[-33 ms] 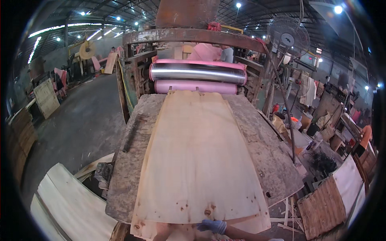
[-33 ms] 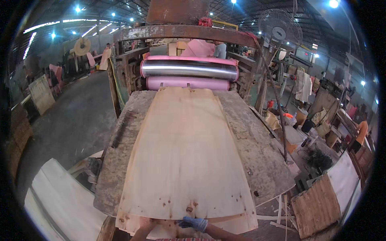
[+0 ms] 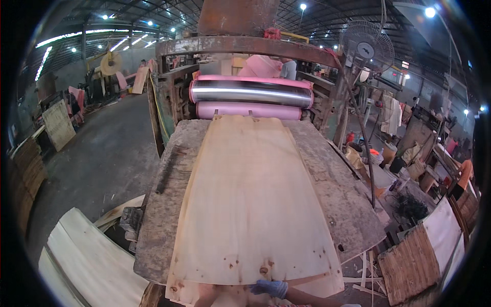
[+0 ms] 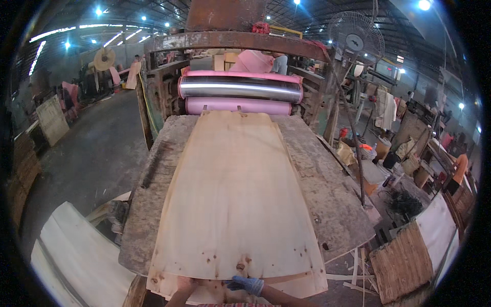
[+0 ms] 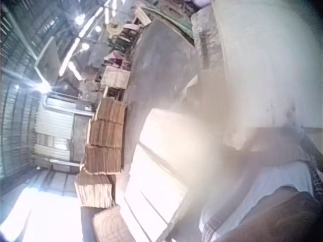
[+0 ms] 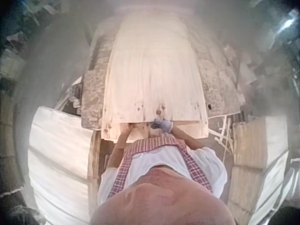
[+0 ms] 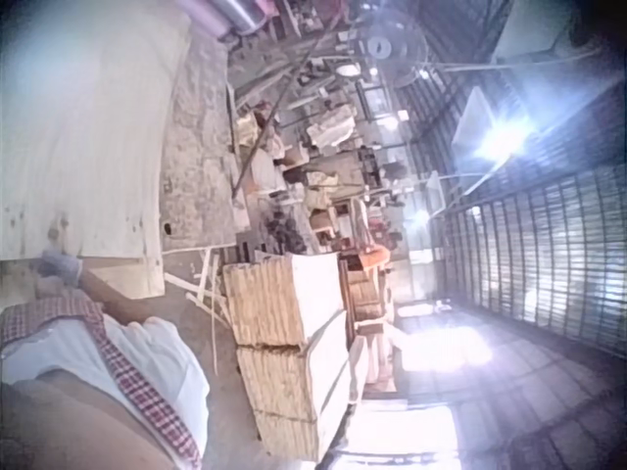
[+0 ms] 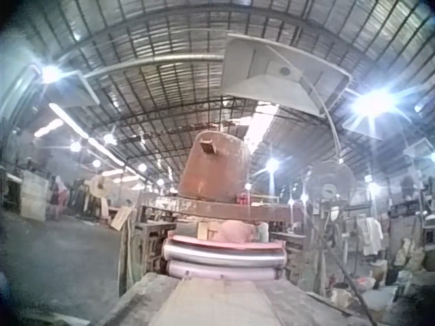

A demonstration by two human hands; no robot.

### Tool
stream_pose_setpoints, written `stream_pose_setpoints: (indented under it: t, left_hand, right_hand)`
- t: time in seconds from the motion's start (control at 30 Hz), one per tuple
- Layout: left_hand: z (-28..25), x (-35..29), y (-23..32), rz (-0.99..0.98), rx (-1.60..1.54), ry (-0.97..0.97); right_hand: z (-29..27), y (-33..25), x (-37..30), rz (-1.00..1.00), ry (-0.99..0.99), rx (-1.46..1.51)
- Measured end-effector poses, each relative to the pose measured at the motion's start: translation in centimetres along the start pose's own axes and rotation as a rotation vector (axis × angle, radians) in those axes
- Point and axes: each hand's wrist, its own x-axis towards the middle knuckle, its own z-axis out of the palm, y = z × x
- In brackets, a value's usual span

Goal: The person uses a metal rod near a rolling machine, collects and stacks wood veneer sheets as they feed through the rollers, and carries the stacked sheets to place them onto a pile on the floor.

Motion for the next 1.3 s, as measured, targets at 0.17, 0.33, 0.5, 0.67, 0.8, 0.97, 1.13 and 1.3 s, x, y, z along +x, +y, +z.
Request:
stream_pose_setpoints:
  t: [0.17,0.33,0.5,0.67,0.8,0.97,1.13,1.3]
  left_hand:
    - [0.6,-0.2,-1.1,0.095,0.086,0.001]
    - [-0.4,0.5,0.3,0.147,0.098,0.036]
    - [0.6,-0.1,-0.9,0.045,0.193,-0.038]
    - [-0.9,0.7,0.7,0.180,0.185,0.050]
    - [-1.5,1.1,1.4,0.169,0.129,-0.026]
    - [-1.6,0.9,1.4,0.143,0.126,-0.020]
    - [-2.0,1.3,1.5,0.155,0.152,-0.053]
    - [-1.1,1.0,0.3,0.228,0.181,-0.018]
  right_hand:
    - [2.1,-1.6,-1.2,-0.034,-0.014,-0.041]
    - [4.9,-4.3,-3.1,-0.068,0.077,-0.100]
    - [4.2,-4.3,-2.6,-0.188,0.025,-0.024]
    - [4.8,-5.2,-2.4,-0.254,0.033,0.125]
    - [4.9,-5.2,-2.5,-0.267,0.029,0.181]
    - [5.7,-6.3,-3.3,-0.265,0.026,0.251]
    - [7.0,-7.4,-4.4,-0.311,-0.011,0.298]
    - [6.9,-6.4,-4.0,-0.287,-0.016,0.365]
